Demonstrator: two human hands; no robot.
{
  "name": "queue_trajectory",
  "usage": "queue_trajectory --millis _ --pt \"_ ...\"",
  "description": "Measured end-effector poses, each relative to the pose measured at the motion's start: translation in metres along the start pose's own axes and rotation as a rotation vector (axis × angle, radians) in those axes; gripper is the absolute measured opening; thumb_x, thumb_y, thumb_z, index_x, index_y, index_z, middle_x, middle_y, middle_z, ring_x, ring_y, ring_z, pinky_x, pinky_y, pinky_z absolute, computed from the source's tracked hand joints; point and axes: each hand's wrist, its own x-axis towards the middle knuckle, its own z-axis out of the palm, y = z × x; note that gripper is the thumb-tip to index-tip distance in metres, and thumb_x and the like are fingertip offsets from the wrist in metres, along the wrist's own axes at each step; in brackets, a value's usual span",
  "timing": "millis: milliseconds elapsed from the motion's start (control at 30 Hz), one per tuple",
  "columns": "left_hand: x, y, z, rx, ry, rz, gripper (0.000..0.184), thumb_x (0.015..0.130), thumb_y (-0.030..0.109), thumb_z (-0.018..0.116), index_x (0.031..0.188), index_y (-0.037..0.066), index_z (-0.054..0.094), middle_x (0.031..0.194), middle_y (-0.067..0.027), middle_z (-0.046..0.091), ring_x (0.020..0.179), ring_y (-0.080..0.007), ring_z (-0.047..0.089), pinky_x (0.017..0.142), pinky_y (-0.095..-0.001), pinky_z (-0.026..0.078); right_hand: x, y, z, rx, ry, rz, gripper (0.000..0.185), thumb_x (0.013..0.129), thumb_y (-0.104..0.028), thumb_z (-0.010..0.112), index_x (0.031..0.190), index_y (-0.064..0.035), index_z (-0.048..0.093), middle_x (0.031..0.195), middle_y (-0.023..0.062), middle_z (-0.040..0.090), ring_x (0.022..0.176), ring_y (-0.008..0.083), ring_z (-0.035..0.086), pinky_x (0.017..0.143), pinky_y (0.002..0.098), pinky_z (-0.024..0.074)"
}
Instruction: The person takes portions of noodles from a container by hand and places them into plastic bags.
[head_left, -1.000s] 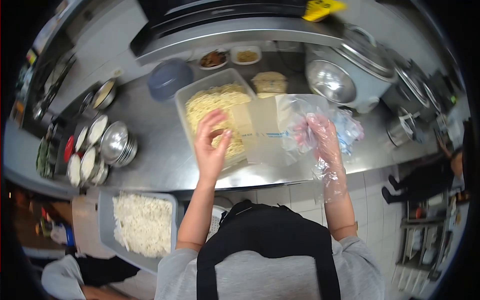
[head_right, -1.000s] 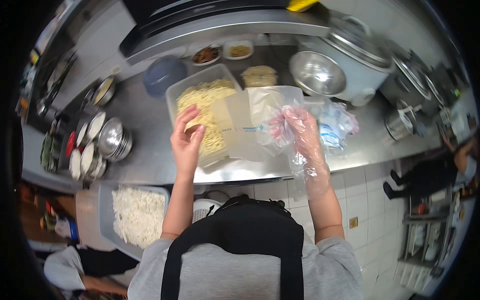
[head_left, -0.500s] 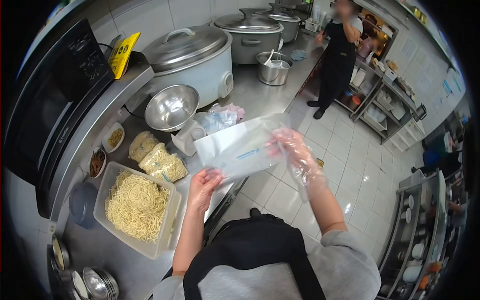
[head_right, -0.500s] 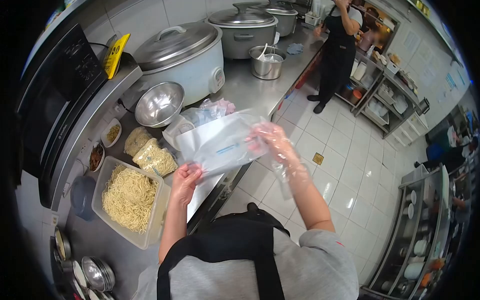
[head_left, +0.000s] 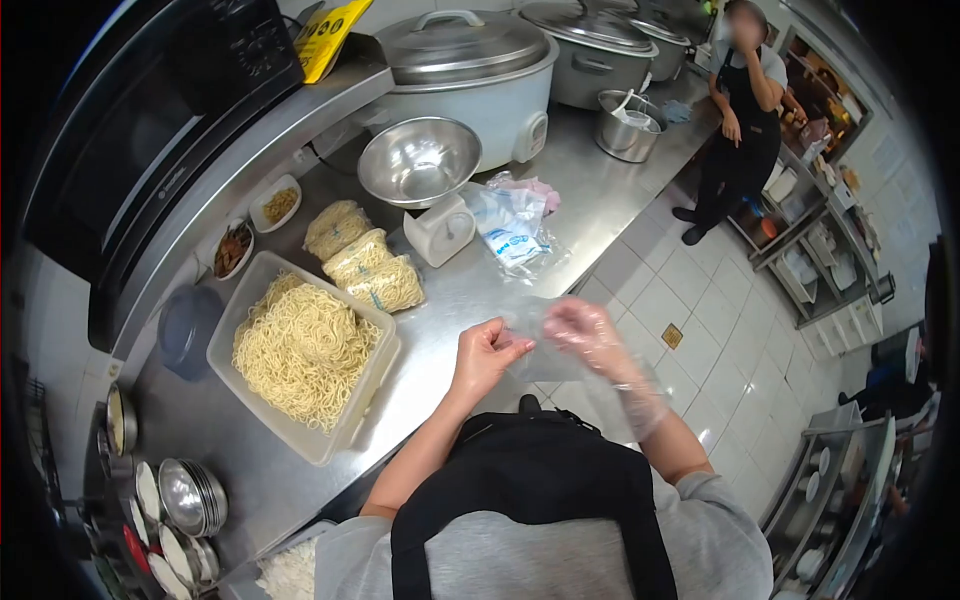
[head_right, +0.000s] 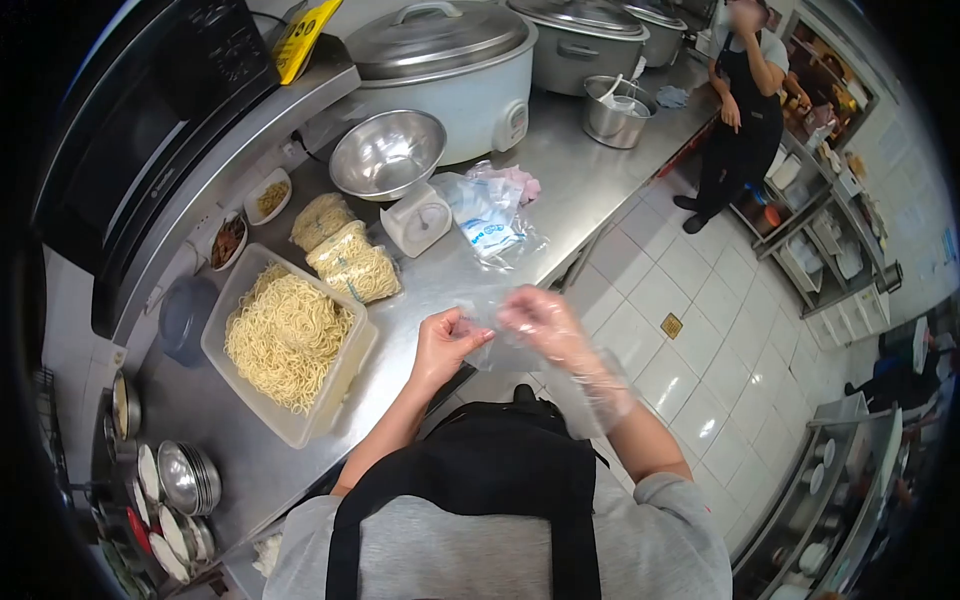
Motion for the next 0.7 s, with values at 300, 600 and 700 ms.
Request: queue_trajectory --millis 300,600,700 --pt "-0.023 -0.016 -0.025 0.303 0.21 0.122 0.018 0.073 0.013 0.069 0.073 0.001 0.055 0.062 -0.0018 0.054 0.057 -0.0077 0.047 0.052 -0.0236 0.039 0.041 0.032 0.038 -0.028 -0.188 0.073 0.032 0.074 -0.024 0.068 0.072 -0.002 0.046 0.062 0.0029 0.046 0.057 0.0089 0.042 0.05 0.0265 0.0369" --pt "-0.034 -0.016 -0.054 -0.107 0.327 -0.037 0.021 0.079 0.011 0.062 0.066 0.007 0.046 0.061 0.0042 0.046 0.059 -0.0036 0.041 0.053 -0.0207 0.032 0.05 0.037 0.027 -0.094 -0.23 -0.157 0.019 0.078 -0.02 0.065 0.075 -0.0061 0.053 0.072 0.0002 0.052 0.064 0.0081 0.046 0.059 0.025 0.0421" --pt "-0.025 -0.022 -0.052 -0.072 0.387 -0.039 0.02 0.08 0.013 0.06 0.066 0.007 0.048 0.061 0.0037 0.048 0.057 -0.0041 0.041 0.053 -0.0191 0.032 0.078 0.037 -0.031 0.128 0.205 -0.214 0.016 0.082 -0.021 0.06 0.081 -0.0067 0.054 0.076 0.0011 0.054 0.066 0.0099 0.052 0.061 0.0247 0.0443"
